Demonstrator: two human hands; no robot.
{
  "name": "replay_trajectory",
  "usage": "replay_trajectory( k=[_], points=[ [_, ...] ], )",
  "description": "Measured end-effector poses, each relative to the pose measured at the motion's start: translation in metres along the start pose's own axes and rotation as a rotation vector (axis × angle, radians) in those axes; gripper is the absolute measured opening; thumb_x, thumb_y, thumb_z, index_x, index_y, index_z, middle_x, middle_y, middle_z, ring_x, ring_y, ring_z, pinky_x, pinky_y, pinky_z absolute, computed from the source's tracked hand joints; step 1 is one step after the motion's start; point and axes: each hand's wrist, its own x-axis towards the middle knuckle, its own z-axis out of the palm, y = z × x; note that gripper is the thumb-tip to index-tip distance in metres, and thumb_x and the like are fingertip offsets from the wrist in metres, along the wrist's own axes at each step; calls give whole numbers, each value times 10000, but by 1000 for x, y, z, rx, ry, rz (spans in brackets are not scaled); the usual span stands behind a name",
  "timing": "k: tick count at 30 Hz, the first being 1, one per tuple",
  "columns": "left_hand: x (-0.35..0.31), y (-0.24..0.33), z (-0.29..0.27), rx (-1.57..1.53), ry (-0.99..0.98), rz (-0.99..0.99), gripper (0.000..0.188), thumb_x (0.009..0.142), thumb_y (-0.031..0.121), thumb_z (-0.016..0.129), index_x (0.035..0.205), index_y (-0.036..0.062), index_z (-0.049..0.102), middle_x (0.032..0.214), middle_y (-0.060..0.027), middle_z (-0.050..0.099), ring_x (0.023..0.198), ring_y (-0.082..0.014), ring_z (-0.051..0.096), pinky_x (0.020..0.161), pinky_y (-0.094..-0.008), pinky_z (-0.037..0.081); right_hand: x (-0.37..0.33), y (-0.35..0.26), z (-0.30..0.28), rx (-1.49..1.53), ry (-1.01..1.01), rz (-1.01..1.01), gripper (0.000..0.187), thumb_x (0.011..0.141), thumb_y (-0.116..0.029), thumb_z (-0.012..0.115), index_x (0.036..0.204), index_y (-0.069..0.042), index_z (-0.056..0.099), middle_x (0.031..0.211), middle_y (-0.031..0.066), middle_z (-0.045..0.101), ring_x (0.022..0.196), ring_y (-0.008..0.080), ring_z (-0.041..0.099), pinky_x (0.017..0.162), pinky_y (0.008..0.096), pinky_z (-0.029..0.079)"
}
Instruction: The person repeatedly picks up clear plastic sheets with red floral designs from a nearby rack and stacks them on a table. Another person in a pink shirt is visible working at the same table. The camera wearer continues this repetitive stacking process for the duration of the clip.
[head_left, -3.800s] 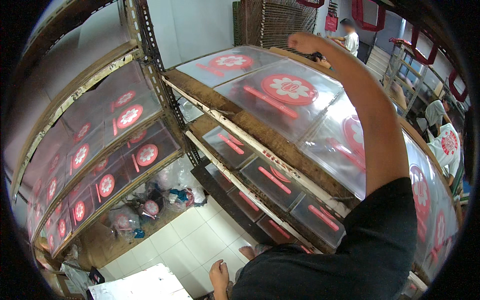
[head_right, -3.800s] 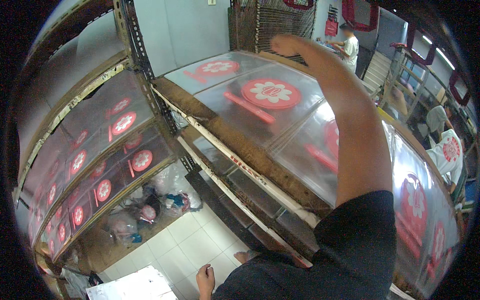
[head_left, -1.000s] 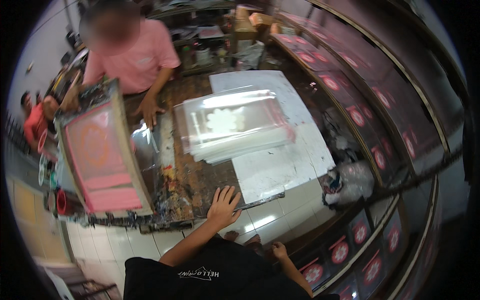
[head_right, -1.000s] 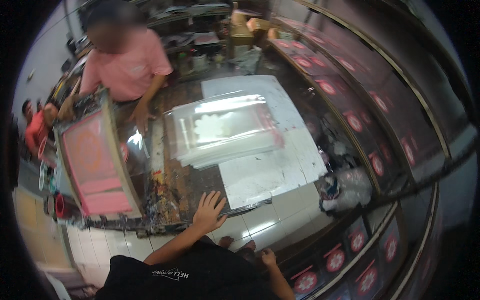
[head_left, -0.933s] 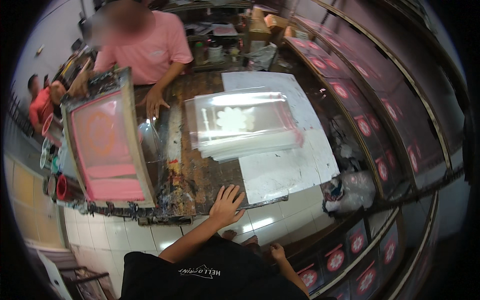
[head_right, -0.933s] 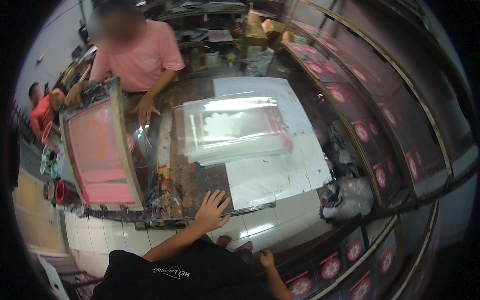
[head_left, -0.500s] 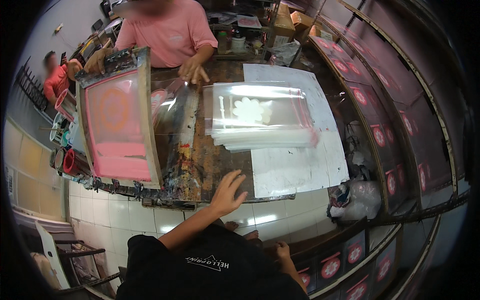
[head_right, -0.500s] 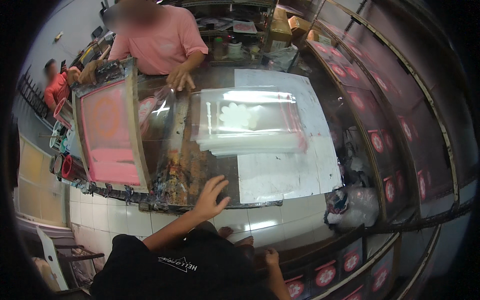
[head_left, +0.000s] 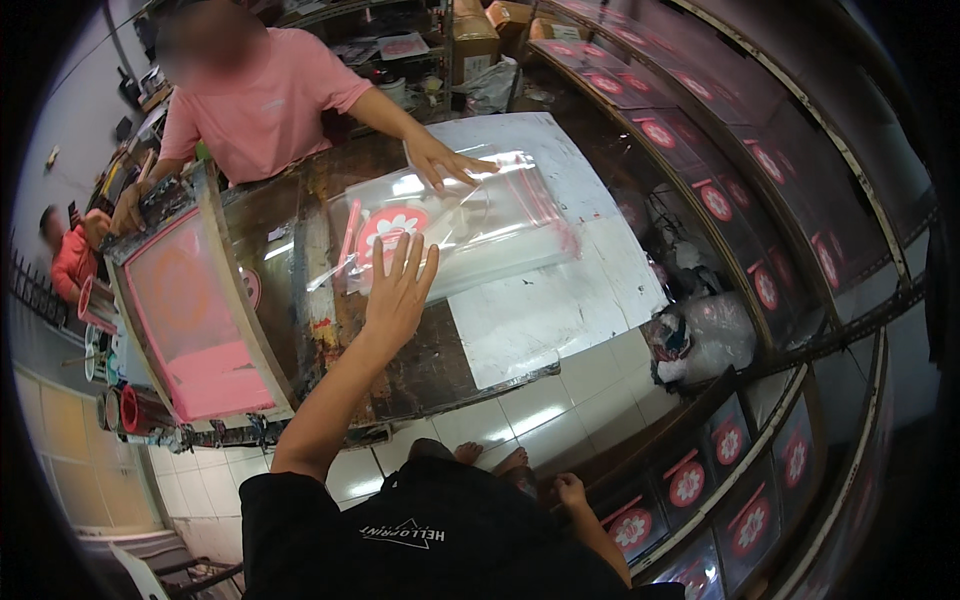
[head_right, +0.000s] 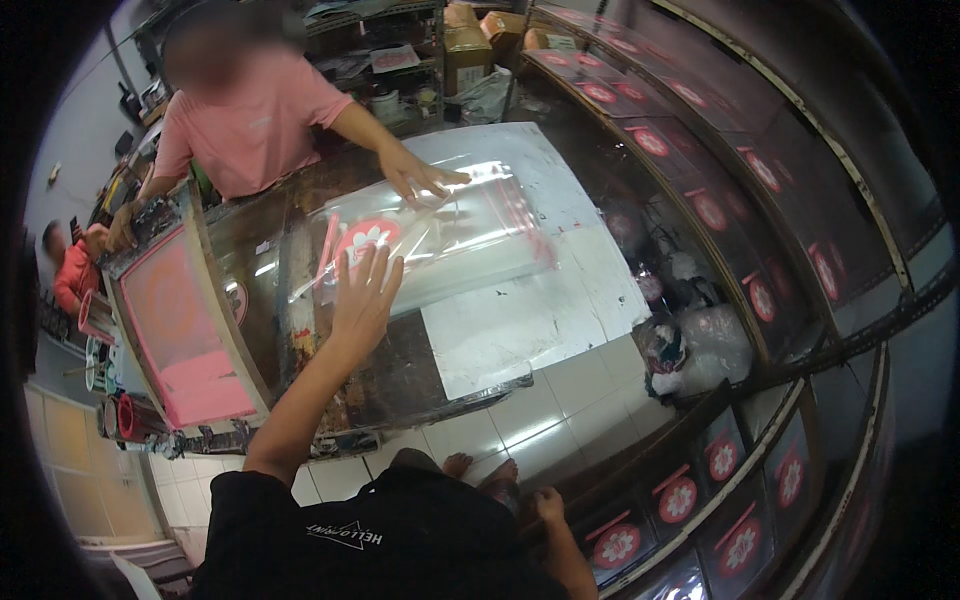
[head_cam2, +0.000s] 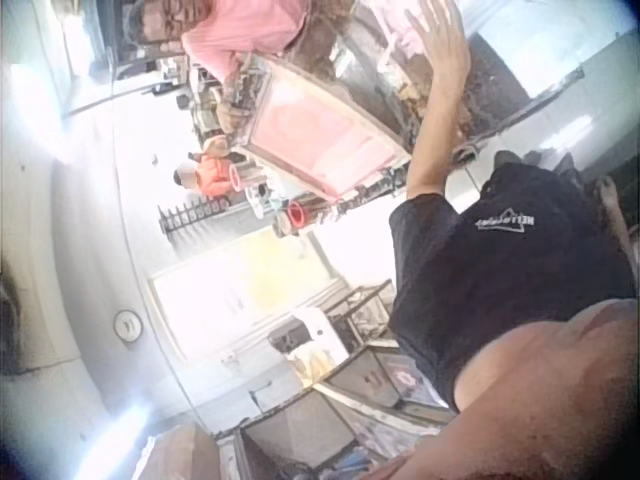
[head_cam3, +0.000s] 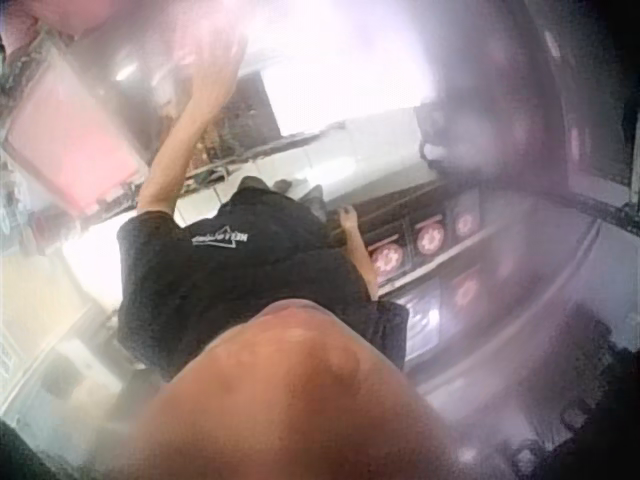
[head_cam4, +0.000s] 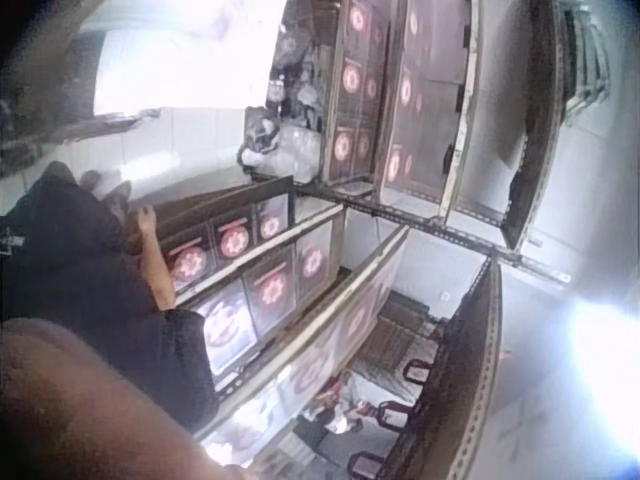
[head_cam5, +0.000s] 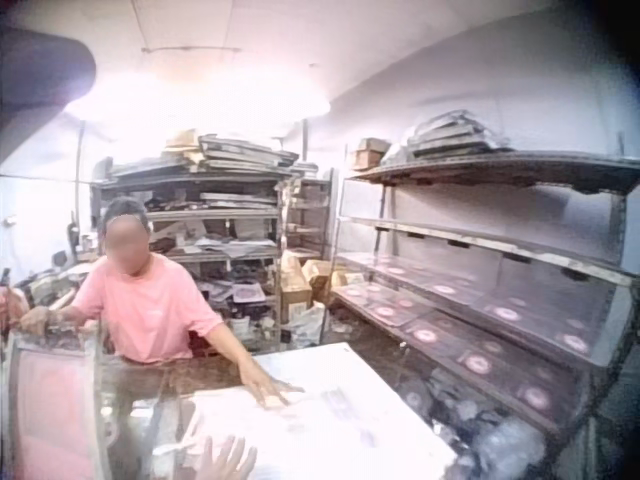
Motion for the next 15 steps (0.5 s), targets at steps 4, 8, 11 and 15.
replay_trajectory(
  k=[4, 8, 11, 15],
  points=[
    [31, 10, 27, -60, -139, 109, 394, 842, 143, 600, 1213, 12, 614, 1298, -144, 569, 1267, -297, 478, 1168, -622, 214, -1, 16, 8, 47, 67, 11, 237, 927, -85, 602, 1123, 46, 620, 931, 98, 676, 790, 194, 685, 713, 318, 552],
    [38, 28, 7, -198, 16, 92, 355, 860, 197, 633, 1147, -11, 652, 1290, -149, 579, 1257, -300, 482, 1159, -609, 236, -12, 7, 9, 109, 48, 24, 239, 942, -138, 636, 1134, 4, 619, 966, 83, 674, 789, 203, 682, 707, 321, 553],
    [42, 56, -39, -307, 127, 134, 397, 872, 240, 653, 1163, -29, 635, 1323, -148, 565, 1251, -306, 482, 1153, -610, 243, -13, -35, 3, 420, 104, 28, 294, 956, -217, 660, 1188, -50, 591, 1004, 75, 666, 833, 216, 681, 715, 339, 556],
    [32, 97, -70, -426, 135, 258, 441, 875, 217, 645, 1237, -31, 593, 1418, -159, 493, 1277, -339, 458, 1151, -646, 202, -68, -238, -37, 908, -68, -278, 554, 967, -366, 638, 1412, -127, 410, 1280, 134, 557, 1100, 306, 623, 916, 427, 516]
  ],
)
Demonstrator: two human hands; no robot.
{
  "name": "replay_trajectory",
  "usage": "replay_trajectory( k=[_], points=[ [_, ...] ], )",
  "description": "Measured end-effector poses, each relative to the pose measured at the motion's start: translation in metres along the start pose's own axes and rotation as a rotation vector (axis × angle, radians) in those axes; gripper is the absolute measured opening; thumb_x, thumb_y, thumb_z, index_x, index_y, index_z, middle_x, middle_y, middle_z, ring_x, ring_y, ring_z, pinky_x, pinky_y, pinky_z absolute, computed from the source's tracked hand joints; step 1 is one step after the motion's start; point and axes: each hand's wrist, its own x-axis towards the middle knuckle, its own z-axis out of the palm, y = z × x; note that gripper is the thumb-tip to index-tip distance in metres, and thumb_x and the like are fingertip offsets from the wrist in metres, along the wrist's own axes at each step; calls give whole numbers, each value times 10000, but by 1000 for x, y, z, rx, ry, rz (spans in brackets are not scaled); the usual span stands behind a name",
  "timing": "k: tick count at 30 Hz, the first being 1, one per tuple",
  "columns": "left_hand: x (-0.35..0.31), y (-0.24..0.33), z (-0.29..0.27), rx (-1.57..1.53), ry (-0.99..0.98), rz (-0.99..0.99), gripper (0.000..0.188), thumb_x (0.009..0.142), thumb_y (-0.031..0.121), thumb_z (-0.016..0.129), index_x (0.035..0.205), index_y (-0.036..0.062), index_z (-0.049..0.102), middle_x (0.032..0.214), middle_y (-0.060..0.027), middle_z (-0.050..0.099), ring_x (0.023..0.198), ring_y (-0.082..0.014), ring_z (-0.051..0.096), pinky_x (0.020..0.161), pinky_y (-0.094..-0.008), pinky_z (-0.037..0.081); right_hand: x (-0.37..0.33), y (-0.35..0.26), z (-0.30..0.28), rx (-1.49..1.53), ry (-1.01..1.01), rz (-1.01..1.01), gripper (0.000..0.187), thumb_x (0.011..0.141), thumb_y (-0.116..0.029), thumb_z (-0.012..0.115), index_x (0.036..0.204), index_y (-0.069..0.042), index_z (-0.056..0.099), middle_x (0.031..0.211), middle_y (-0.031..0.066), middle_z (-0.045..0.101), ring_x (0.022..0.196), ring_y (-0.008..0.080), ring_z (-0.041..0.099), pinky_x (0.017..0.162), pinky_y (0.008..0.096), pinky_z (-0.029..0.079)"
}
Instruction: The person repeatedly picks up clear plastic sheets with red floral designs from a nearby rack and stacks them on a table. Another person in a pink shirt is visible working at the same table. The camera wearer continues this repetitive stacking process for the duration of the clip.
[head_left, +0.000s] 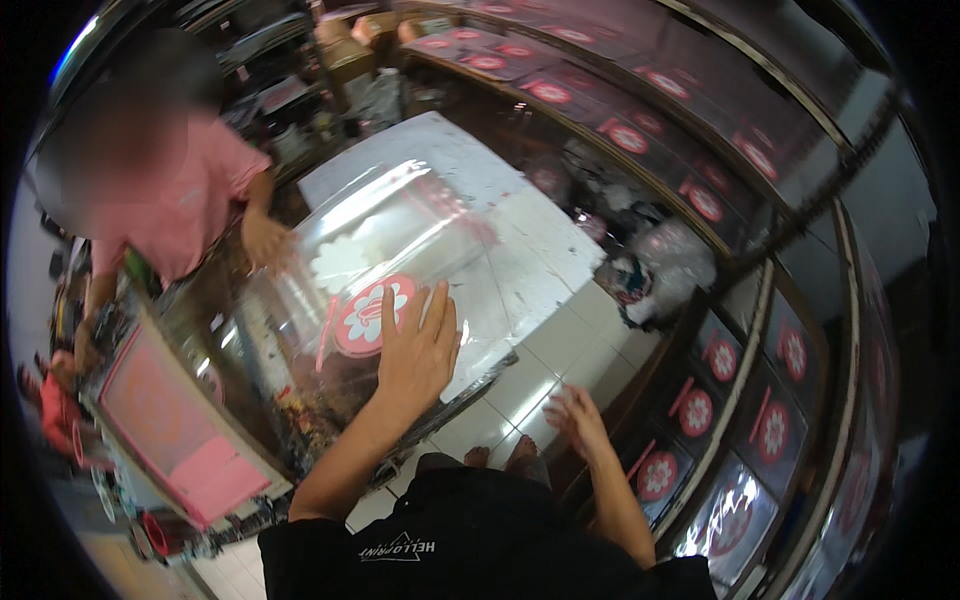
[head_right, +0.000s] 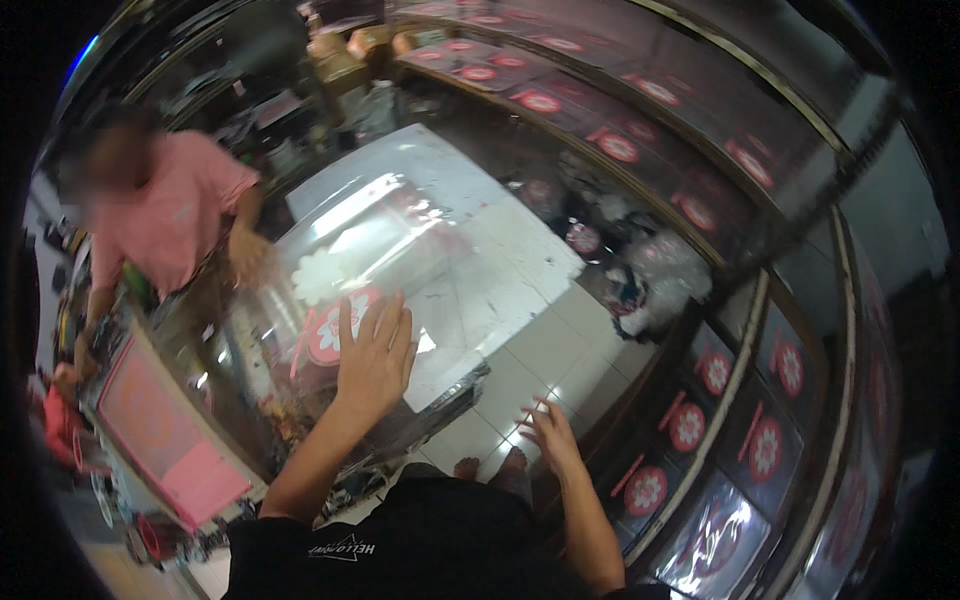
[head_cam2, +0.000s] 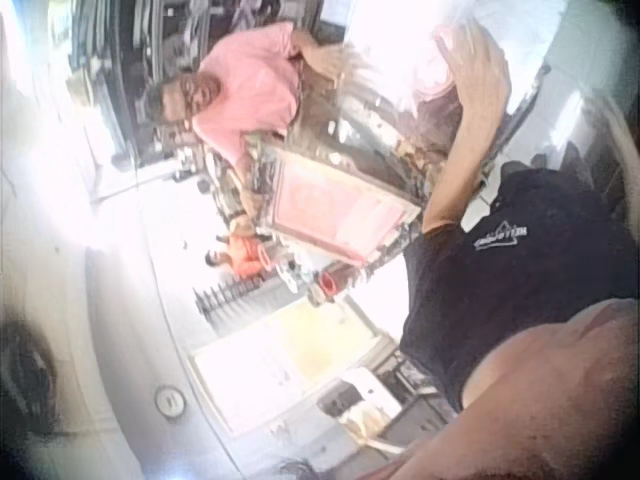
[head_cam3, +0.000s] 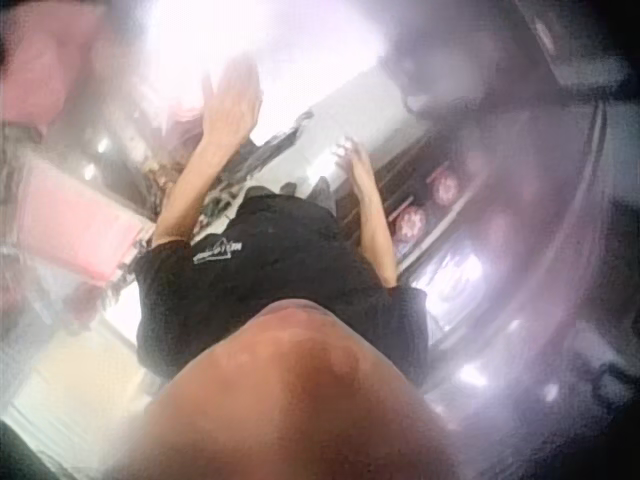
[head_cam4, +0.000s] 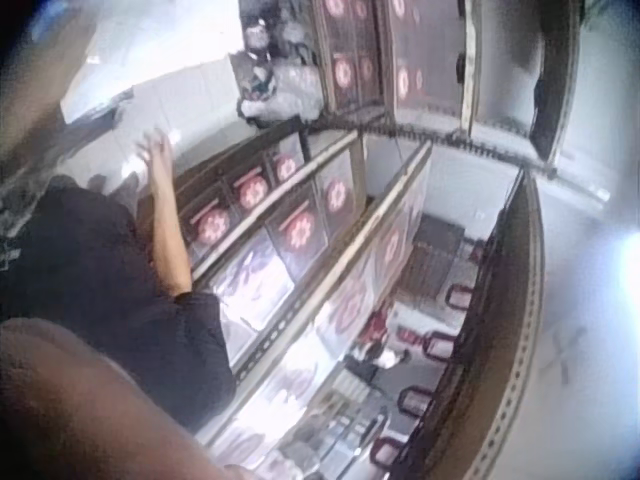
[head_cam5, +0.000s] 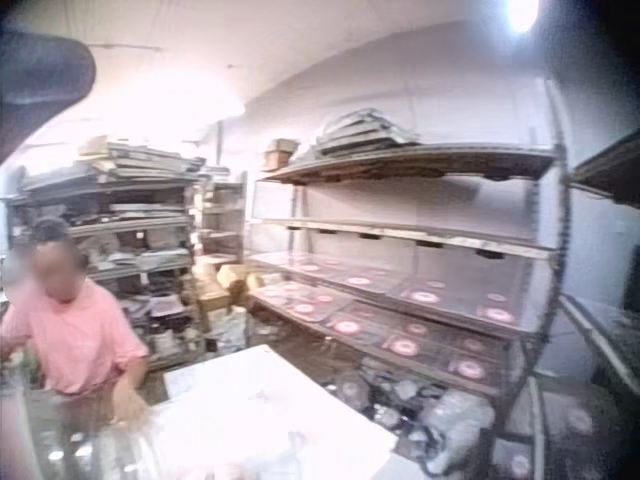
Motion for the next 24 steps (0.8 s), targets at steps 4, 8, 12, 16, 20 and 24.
replay_trajectory(
  k=[4, 8, 12, 16, 20, 24],
  points=[
    [3, 47, 1, -98, -68, 159, 427, 870, 182, 634, 1242, -24, 594, 1421, -166, 496, 1280, -350, 466, 1146, -663, 187, 4, -120, 64, 342, -421, -212, 766, 968, -453, 595, 1560, -190, 184, 1567, 198, 273, 1308, 369, 494, 1042, 509, 443],
    [-6, 77, 15, -152, -54, 295, 439, 862, 156, 629, 1258, -28, 582, 1400, -173, 518, 1284, -358, 470, 1148, -675, 169, 17, -169, 75, -72, -399, -136, 705, 968, -440, 609, 1544, -185, 293, 1541, 131, 300, 1264, 296, 529, 1030, 477, 461],
    [-14, 110, 33, -229, -116, 416, 486, 849, 172, 647, 1282, -33, 566, 1415, -205, 500, 1321, -380, 441, 1151, -683, 145, 27, -171, 56, -355, -201, -113, 424, 978, -252, 583, 1325, -13, 538, 1246, 124, 589, 1065, 235, 662, 839, 360, 562],
    [-3, 138, 20, -373, -176, 459, 609, 823, 264, 697, 1306, -68, 532, 1440, -265, 445, 1367, -422, 376, 1142, -704, 127, 26, -199, 32, -610, -184, -174, 330, 942, -101, 520, 1234, 35, 591, 1122, 124, 654, 1012, 229, 690, 789, 338, 574],
    [20, 153, -9, -676, -91, 544, 632, 803, 286, 716, 1293, -64, 526, 1421, -300, 433, 1358, -477, 358, 1141, -689, 159, 24, -281, 3, -1203, -78, -543, 321, 807, -7, 511, 1077, 46, 676, 1006, 161, 714, 910, 207, 719, 736, 353, 576],
    [28, 150, -17, -890, 137, 517, 541, 849, 273, 655, 1271, -47, 545, 1369, -290, 477, 1314, -478, 396, 1108, -649, 265, -49, -404, 8, -1530, 54, -574, 324, 787, -36, 554, 1070, 4, 705, 1045, 147, 726, 972, 248, 687, 847, 368, 537]
  ],
)
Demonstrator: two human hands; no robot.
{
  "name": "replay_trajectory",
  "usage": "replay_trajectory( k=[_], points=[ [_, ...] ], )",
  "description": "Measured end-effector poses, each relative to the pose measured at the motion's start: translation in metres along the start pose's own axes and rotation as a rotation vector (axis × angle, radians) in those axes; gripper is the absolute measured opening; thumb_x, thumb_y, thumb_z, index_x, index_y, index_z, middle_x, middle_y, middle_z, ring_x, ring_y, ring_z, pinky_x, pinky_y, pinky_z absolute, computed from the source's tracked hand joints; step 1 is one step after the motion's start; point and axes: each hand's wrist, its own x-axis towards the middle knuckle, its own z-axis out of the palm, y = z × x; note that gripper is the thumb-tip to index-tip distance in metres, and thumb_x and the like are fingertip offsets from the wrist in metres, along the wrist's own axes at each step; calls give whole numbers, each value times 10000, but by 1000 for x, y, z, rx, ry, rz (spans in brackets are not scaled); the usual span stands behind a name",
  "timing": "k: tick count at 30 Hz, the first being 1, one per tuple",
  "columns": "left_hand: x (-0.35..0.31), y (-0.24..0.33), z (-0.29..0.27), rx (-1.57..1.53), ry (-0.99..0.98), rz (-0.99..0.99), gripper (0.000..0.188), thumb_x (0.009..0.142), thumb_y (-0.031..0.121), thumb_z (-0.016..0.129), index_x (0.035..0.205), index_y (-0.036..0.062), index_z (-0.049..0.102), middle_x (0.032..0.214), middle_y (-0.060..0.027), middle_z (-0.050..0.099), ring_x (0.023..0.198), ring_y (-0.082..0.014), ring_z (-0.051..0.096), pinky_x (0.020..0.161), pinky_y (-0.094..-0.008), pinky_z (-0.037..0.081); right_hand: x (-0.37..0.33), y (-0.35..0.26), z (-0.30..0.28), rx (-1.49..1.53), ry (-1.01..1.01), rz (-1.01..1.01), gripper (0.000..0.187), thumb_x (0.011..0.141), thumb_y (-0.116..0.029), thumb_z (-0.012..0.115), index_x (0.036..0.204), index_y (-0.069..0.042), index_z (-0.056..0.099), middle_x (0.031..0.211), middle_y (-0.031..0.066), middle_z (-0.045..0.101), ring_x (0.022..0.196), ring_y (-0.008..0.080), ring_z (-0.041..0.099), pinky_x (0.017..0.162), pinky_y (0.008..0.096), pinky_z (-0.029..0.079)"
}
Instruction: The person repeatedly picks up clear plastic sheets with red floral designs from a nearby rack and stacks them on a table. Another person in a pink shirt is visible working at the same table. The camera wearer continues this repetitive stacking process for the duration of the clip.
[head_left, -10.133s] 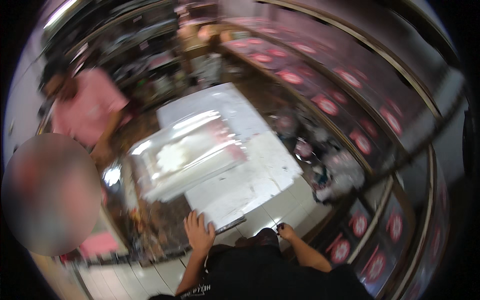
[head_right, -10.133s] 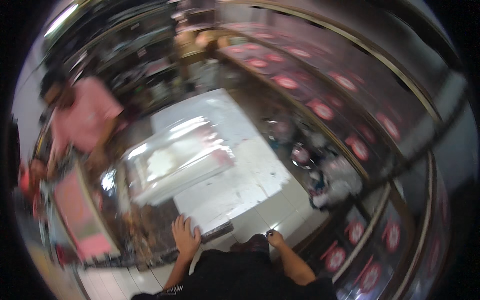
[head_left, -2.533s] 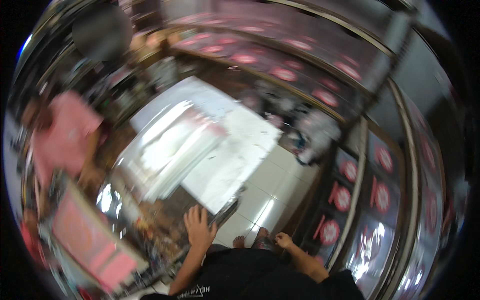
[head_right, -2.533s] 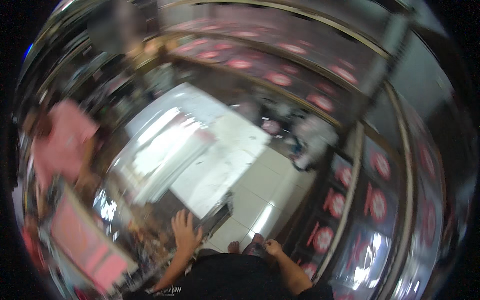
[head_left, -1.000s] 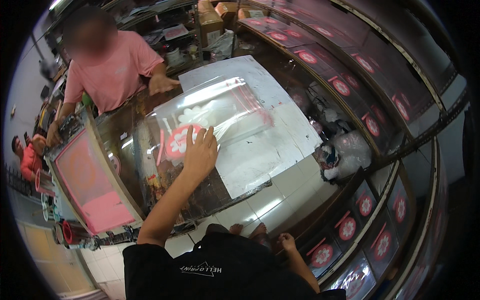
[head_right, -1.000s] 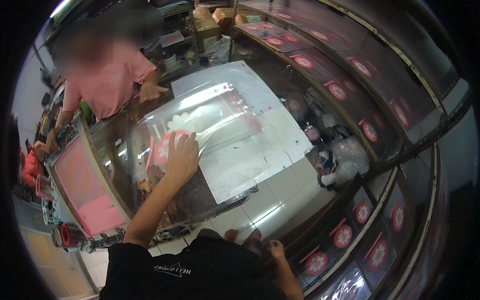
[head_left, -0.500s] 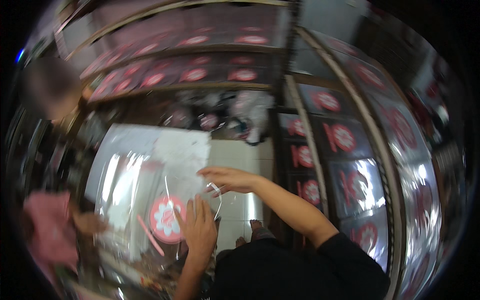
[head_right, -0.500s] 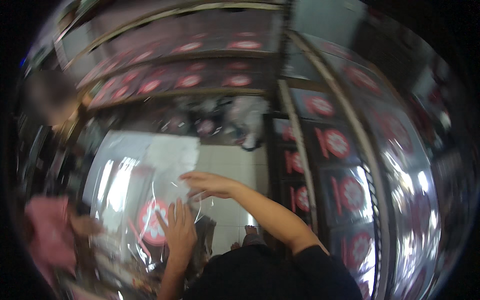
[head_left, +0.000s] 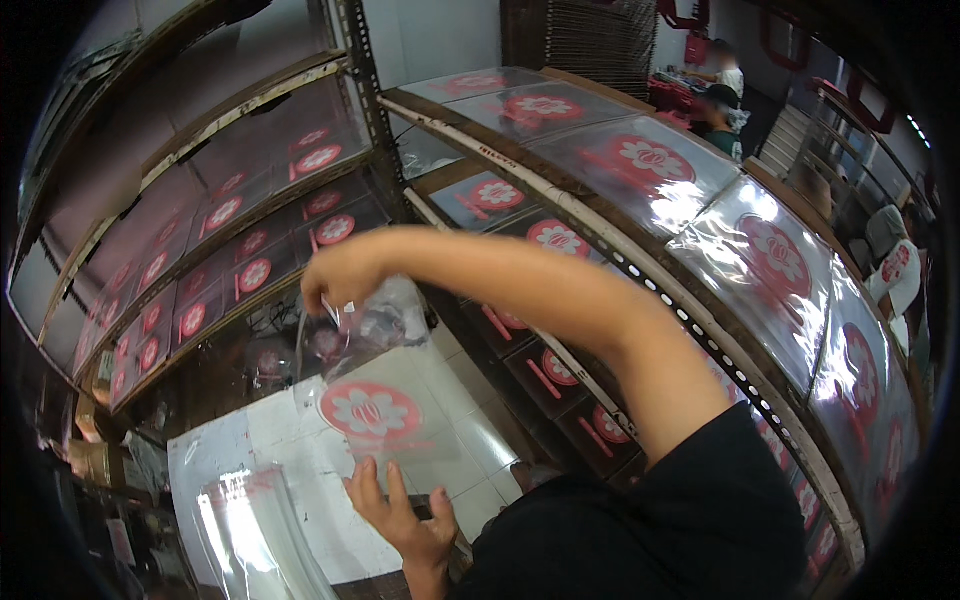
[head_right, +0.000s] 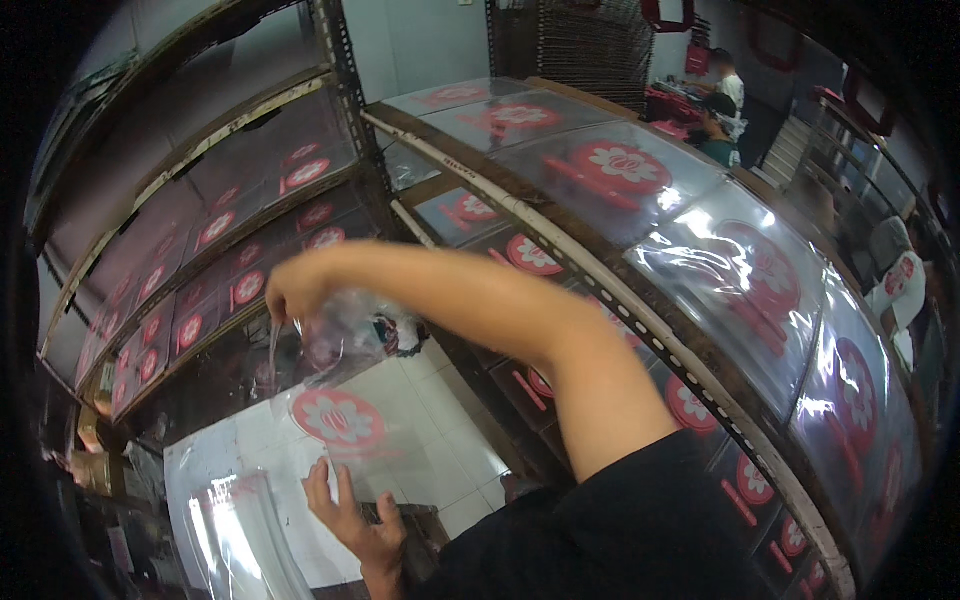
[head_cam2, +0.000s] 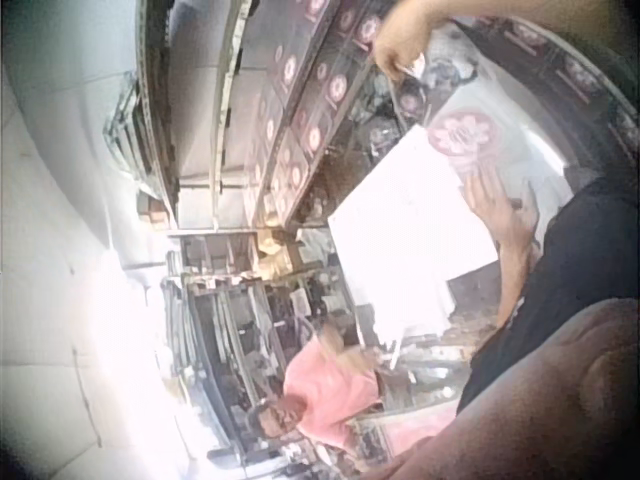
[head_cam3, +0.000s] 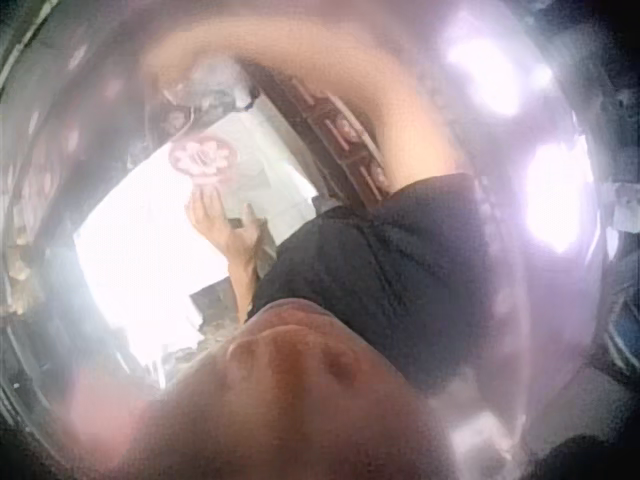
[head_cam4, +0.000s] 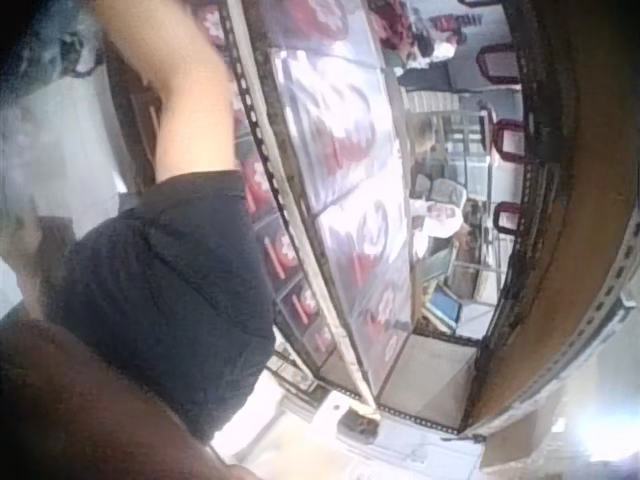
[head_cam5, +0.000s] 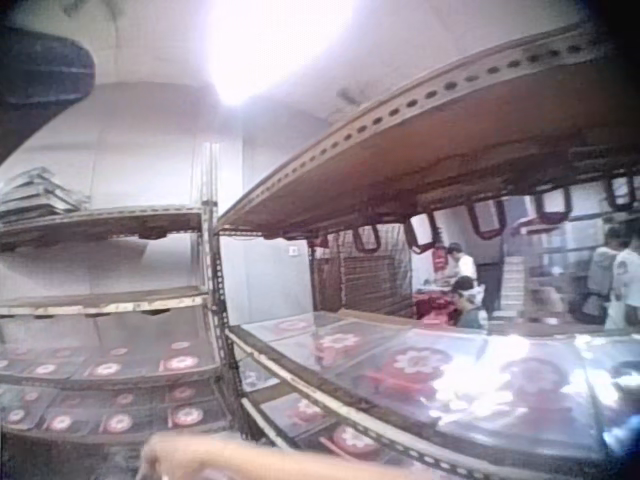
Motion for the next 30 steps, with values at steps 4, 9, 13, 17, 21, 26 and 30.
replay_trajectory(
  k=[4, 9, 13, 17, 21, 26, 30],
  points=[
    [3, -15, 8, -47, 72, -47, 438, 876, 210, 629, 1229, -45, 574, 1357, -267, 492, 1262, -452, 444, 1064, -579, 348, -65, -33, -122, -141, 47, 215, 346, 856, 20, 471, 1150, 20, 655, 1141, 142, 675, 990, 223, 691, 835, 319, 587],
    [-11, -50, 60, -80, -91, -197, 381, 846, 141, 656, 1165, -61, 602, 1304, -255, 518, 1211, -439, 473, 1026, -558, 378, -216, -23, -233, 183, 385, 598, 268, 873, -78, 627, 1125, 14, 623, 1077, 112, 663, 938, 180, 697, 769, 286, 567],
    [-45, -84, 115, -93, -240, -211, 340, 839, 124, 672, 1117, -68, 632, 1273, -261, 535, 1188, -432, 491, 1018, -524, 394, -349, -12, -269, 182, 604, 931, 260, 873, -22, 575, 1132, -3, 595, 1120, 104, 646, 970, 208, 695, 793, 291, 581],
    [-76, -97, 152, -129, -412, -255, 314, 846, 138, 673, 1090, -59, 663, 1254, -262, 559, 1178, -423, 511, 1012, -492, 415, -450, 17, -266, 271, 642, 1165, 268, 845, 14, 540, 1106, -11, 598, 1086, 101, 643, 924, 196, 693, 715, 306, 564],
    [-103, -107, 180, -175, -577, -272, 313, 850, 169, 675, 1077, -47, 684, 1224, -246, 595, 1161, -404, 540, 998, -468, 443, -510, 58, -238, 226, 663, 1337, 270, 815, 37, 516, 1059, -28, 611, 1023, 87, 643, 872, 206, 701, 659, 345, 548],
    [-133, -115, 202, -192, -678, -281, 335, 852, 214, 671, 1085, -26, 696, 1209, -221, 620, 1143, -385, 566, 972, -461, 469, -538, 91, -212, 201, 657, 1437, 249, 823, 39, 501, 1027, -49, 613, 1024, 73, 642, 890, 213, 706, 676, 357, 547],
    [-144, -119, 207, -187, -763, -325, 337, 859, 228, 654, 1089, -13, 701, 1207, -209, 626, 1133, -379, 575, 960, -462, 477, -537, 95, -206, 167, 691, 1496, 192, 868, 15, 513, 1006, -81, 607, 1008, 31, 634, 865, 166, 695, 701, 329, 547]
  ],
)
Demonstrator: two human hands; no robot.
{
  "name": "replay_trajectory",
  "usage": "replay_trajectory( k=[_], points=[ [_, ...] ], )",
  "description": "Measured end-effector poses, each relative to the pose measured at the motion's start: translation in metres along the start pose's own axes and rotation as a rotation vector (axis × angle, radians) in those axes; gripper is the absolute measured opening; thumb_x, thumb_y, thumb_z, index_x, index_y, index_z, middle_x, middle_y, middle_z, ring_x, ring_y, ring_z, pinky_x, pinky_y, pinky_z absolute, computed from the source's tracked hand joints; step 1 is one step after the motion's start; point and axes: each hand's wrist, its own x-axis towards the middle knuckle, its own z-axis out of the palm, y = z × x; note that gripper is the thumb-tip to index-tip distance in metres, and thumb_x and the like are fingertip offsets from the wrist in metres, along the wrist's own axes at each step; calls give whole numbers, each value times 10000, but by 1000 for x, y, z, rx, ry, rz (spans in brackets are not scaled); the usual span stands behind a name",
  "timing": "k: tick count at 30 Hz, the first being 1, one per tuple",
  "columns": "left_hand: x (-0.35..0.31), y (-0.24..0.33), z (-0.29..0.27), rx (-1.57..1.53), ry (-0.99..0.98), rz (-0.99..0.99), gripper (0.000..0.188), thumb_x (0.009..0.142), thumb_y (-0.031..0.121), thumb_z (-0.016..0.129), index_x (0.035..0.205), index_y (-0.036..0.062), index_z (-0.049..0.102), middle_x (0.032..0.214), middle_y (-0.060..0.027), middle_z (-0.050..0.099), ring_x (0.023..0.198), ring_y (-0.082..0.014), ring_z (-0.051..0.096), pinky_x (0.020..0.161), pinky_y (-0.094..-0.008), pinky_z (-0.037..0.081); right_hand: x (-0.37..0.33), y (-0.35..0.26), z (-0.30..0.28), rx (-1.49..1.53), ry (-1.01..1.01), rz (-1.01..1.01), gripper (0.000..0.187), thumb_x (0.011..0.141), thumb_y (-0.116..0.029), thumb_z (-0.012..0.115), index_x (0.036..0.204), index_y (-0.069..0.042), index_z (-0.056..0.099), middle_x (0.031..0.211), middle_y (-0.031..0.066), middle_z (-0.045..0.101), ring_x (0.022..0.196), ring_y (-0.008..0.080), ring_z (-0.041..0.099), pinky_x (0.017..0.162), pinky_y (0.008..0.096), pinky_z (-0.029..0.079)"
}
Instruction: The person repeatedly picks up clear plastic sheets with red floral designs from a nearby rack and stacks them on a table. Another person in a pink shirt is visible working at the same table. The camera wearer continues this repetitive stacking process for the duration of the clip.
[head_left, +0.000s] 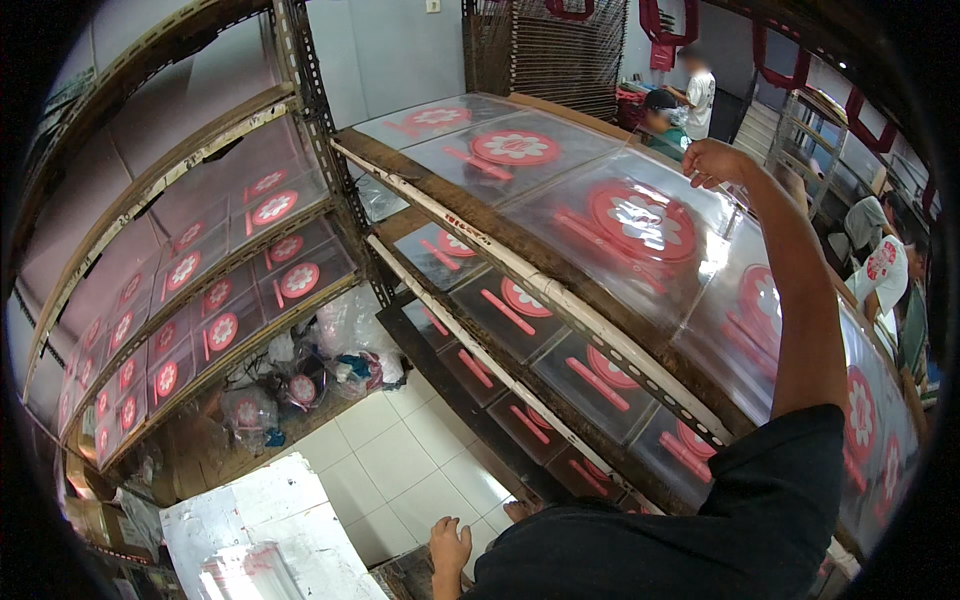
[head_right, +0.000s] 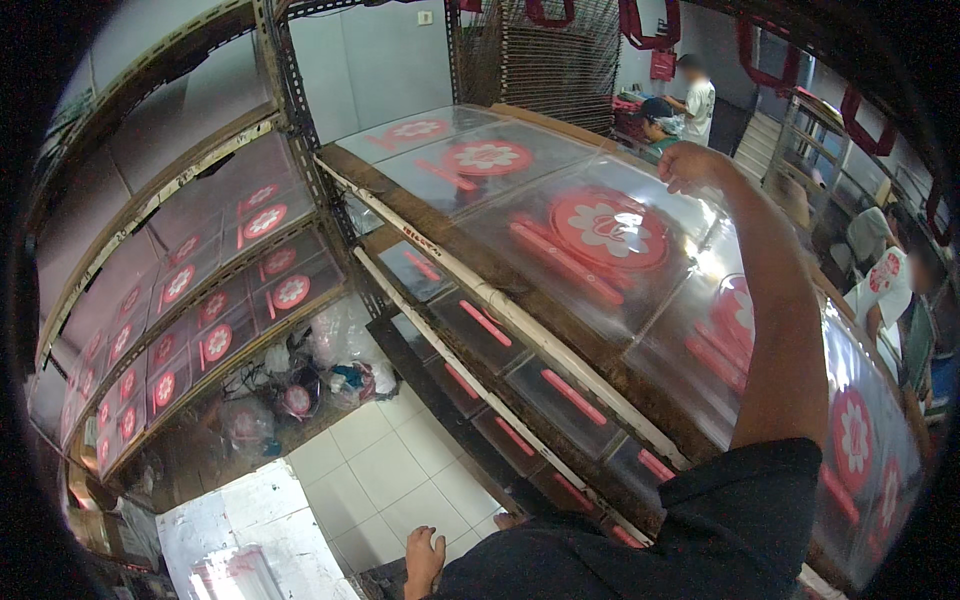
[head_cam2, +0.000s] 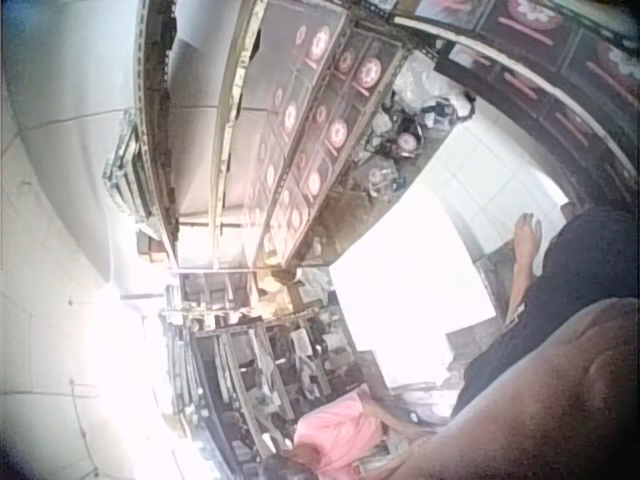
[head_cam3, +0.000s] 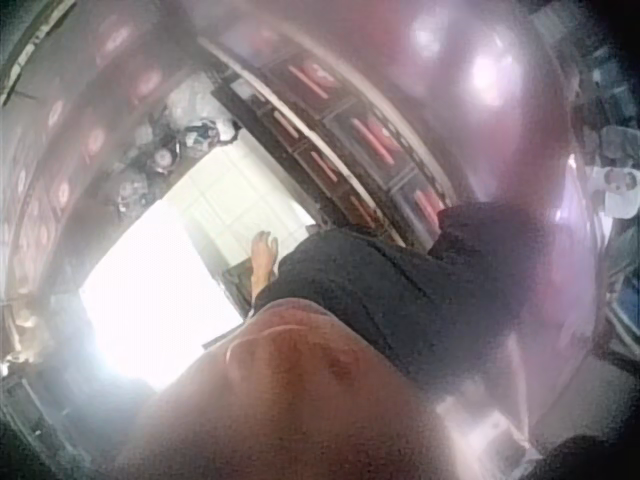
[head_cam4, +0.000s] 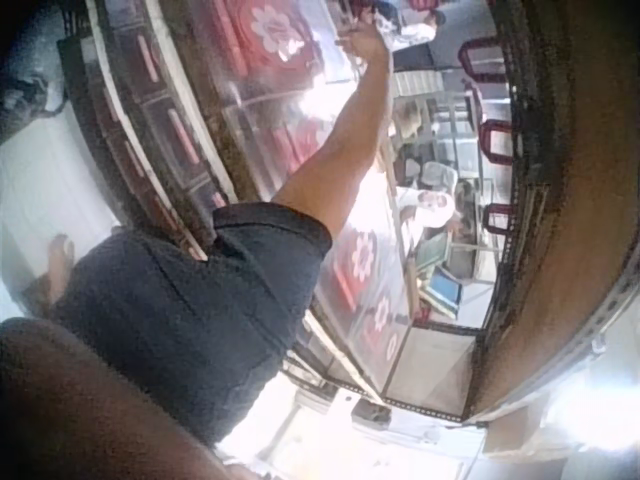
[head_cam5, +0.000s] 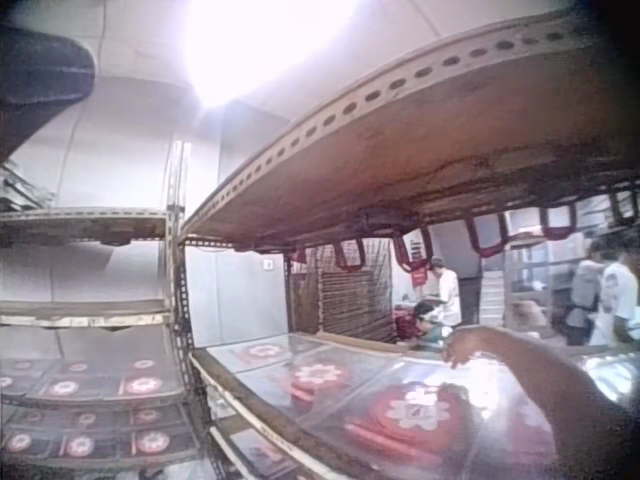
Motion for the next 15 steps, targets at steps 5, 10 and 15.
replay_trajectory(
  k=[5, 10, 15],
  points=[
    [-5, -11, 6, -10, -46, -37, 336, 862, 232, 646, 1087, -11, 700, 1195, -205, 634, 1116, -381, 584, 960, -463, 477, 15, 11, -2, -46, 56, -44, 213, 867, 10, 504, 1038, -45, 617, 1050, 80, 650, 898, 211, 710, 688, 347, 562],
    [-9, -16, 9, -5, -48, -60, 328, 851, 225, 656, 1089, 4, 698, 1168, -209, 644, 1104, -386, 593, 952, -463, 482, 31, 24, -3, -29, 103, -106, 146, 870, -5, 526, 957, -45, 636, 897, 75, 666, 764, 182, 701, 563, 330, 536],
    [-6, -16, 12, -29, -52, -48, 328, 851, 227, 661, 1094, 9, 693, 1162, -213, 646, 1107, -387, 593, 949, -465, 484, 44, 37, -7, -42, 98, -165, 134, 874, -31, 518, 907, -52, 646, 778, 63, 658, 666, 159, 678, 469, 313, 491]
  ],
)
